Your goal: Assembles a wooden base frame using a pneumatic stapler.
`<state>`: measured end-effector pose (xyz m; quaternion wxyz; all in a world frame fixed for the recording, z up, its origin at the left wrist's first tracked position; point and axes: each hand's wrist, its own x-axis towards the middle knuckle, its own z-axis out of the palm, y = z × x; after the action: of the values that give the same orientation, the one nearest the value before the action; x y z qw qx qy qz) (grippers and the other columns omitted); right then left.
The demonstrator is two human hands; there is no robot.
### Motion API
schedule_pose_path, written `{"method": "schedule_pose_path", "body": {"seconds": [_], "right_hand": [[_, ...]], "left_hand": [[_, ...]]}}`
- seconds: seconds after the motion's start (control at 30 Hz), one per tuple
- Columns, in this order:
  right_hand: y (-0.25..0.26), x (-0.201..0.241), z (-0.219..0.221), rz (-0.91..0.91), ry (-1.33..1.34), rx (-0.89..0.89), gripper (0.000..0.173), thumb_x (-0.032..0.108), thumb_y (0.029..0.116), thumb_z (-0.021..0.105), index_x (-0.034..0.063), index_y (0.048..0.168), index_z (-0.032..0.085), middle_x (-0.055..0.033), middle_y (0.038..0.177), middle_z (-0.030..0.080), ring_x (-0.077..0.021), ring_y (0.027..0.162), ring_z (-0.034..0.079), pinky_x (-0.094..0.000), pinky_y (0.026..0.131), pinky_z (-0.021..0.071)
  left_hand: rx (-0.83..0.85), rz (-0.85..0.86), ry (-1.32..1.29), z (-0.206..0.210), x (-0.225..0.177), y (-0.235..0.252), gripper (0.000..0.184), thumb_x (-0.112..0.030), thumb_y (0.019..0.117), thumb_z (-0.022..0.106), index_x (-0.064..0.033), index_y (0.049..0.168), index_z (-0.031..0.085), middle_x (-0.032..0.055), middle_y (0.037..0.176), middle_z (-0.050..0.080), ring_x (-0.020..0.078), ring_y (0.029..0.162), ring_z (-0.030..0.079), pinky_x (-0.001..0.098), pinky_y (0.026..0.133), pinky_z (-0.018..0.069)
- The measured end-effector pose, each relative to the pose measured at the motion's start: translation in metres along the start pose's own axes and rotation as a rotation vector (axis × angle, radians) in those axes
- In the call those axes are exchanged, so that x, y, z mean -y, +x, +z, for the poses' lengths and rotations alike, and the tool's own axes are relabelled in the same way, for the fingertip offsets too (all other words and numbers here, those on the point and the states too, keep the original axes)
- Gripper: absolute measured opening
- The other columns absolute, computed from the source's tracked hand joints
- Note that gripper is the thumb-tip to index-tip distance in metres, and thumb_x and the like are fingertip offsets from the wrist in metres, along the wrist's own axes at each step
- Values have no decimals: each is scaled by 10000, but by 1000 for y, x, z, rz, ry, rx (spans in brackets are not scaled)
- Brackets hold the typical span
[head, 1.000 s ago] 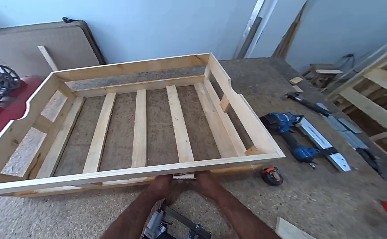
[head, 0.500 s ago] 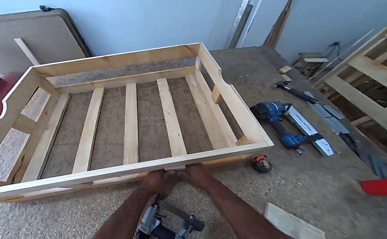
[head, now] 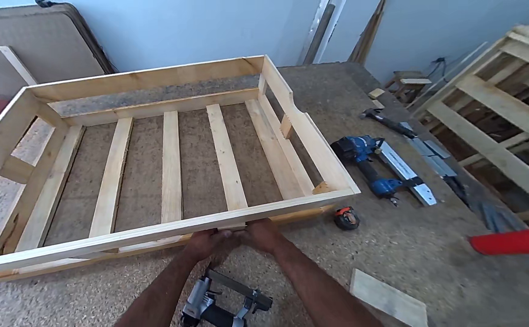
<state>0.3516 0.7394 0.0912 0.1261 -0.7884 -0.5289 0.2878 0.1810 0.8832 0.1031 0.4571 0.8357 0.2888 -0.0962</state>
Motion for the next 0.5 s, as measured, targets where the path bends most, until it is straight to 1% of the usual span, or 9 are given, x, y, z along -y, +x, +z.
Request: {"method": "schedule_pose_path", "body": {"seconds": [0.07, 0.13, 0.23, 0.33, 0.4, 0.43, 0.5], "right_hand": [[0, 1, 1, 3, 7, -23, 584, 547, 1021, 534, 15, 1193, 702, -217, 1226, 698, -387, 1220, 637, -599, 1059, 461], [2, 1, -1, 18, 7, -14, 598, 566, 1012, 540, 23, 1200, 704, -212, 1240, 694, -381, 1233, 630, -604, 1065, 452], [5, -4, 3, 7, -23, -5, 610, 586, 1011, 524, 33, 1194, 707, -206, 1241, 694, -385, 1235, 625, -619, 1056, 451], [-7, -7, -2, 56, -28, -22, 608, 551, 1026, 515, 1, 1217, 693, -237, 1242, 687, -415, 1234, 622, -617, 1070, 446], [-8, -3, 2, 55, -42, -41, 601, 539, 1023, 530, 6, 1252, 688, -239, 1275, 676, -416, 1258, 609, -608, 1091, 436], [-7, -2, 5, 44, -59, -43, 589, 528, 1018, 547, 6, 1249, 691, -239, 1275, 676, -415, 1258, 609, -607, 1092, 438], [1, -5, 10, 43, -136, 4, 558, 487, 1019, 558, -21, 1201, 695, -261, 1255, 674, -434, 1246, 609, -619, 1078, 435]], "left_hand": [[-22, -9, -10, 3, 0, 1, 555, -515, 1038, 536, -48, 1302, 676, 153, 1303, 681, 257, 1300, 593, 489, 1161, 396], [-54, 1, 0, 7, 2, 3, 565, -525, 1040, 523, -41, 1284, 685, 162, 1287, 685, 269, 1289, 600, 499, 1153, 402], [-34, -5, 61, 8, 4, 3, 594, -546, 1049, 484, -42, 1297, 676, 170, 1300, 679, 281, 1299, 594, 505, 1153, 401], [29, -76, 52, 6, -26, -6, 597, -508, 1066, 480, 16, 1293, 654, 232, 1312, 651, 336, 1292, 590, 519, 1149, 401], [-38, -96, -27, 9, -27, -12, 600, -529, 1027, 552, 1, 1283, 667, 217, 1298, 664, 326, 1279, 602, 520, 1142, 420], [-86, -70, -90, 11, -23, -12, 610, -535, 995, 606, -12, 1305, 663, 202, 1316, 665, 307, 1295, 597, 513, 1156, 416], [-156, -27, -231, 15, -15, -6, 615, -515, 956, 681, -30, 1333, 653, 167, 1347, 660, 252, 1323, 585, 474, 1177, 411]]}}
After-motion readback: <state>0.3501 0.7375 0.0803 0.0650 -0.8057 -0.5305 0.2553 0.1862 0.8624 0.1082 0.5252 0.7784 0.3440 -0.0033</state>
